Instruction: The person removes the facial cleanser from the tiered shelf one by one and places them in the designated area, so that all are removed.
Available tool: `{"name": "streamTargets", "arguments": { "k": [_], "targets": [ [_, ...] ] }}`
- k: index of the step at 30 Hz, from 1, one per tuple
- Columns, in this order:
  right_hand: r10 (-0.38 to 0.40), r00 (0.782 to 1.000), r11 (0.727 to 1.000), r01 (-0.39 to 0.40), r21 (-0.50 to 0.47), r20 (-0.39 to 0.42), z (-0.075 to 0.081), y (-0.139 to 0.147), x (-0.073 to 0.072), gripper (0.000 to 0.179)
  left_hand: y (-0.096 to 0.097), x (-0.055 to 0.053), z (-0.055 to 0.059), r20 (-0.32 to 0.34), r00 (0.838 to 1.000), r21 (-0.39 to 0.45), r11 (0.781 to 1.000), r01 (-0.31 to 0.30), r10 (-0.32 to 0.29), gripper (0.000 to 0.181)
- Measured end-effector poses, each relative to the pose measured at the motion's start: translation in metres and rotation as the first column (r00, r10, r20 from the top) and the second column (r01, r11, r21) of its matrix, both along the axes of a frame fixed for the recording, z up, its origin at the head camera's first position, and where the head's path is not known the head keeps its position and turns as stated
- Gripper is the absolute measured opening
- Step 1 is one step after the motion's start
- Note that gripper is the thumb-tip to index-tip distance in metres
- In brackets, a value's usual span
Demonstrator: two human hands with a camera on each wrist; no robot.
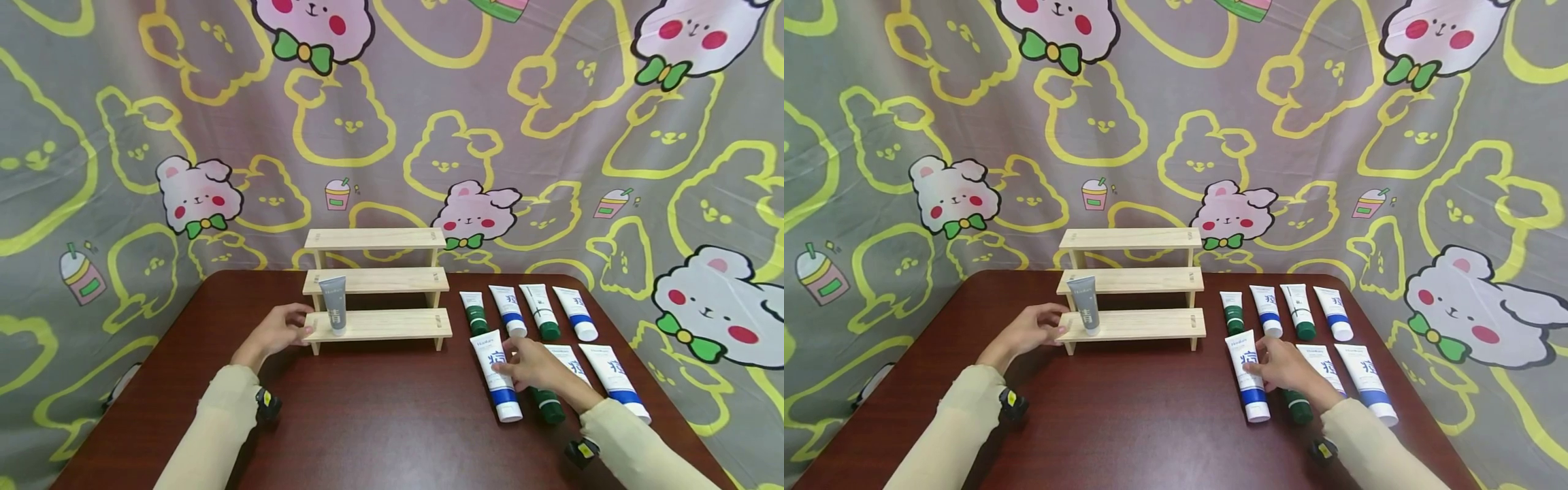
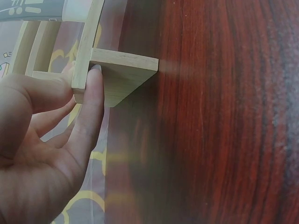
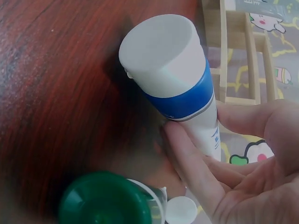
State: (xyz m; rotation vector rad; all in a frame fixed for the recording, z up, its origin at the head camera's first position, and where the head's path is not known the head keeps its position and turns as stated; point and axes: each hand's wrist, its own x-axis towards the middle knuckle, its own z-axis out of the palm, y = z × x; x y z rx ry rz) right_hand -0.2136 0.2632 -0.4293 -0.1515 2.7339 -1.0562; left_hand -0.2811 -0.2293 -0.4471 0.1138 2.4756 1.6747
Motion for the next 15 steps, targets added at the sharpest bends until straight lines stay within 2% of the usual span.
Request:
{"name": "streamTargets", "arguments": {
  "k": [9, 15],
  "targets": [
    [-0.001, 0.999, 1.0, 0.001, 0.005, 0.044, -0.0057, 0.0021, 0.0017, 0.054, 0.0001, -0.0005, -0.0008, -0.004, 1.0, -0.009, 1.0, -0.002, 0.002, 0.043],
    [0.004, 0.994, 1.0, -0.003, -0.008, 0.106, 0.0003, 0.0024, 0.0031, 0.056, 0.0001, -0.0003, -0.0012, -0.009, 1.0, -0.001, 1.0, 0.001, -0.001, 0.043]
  ]
}}
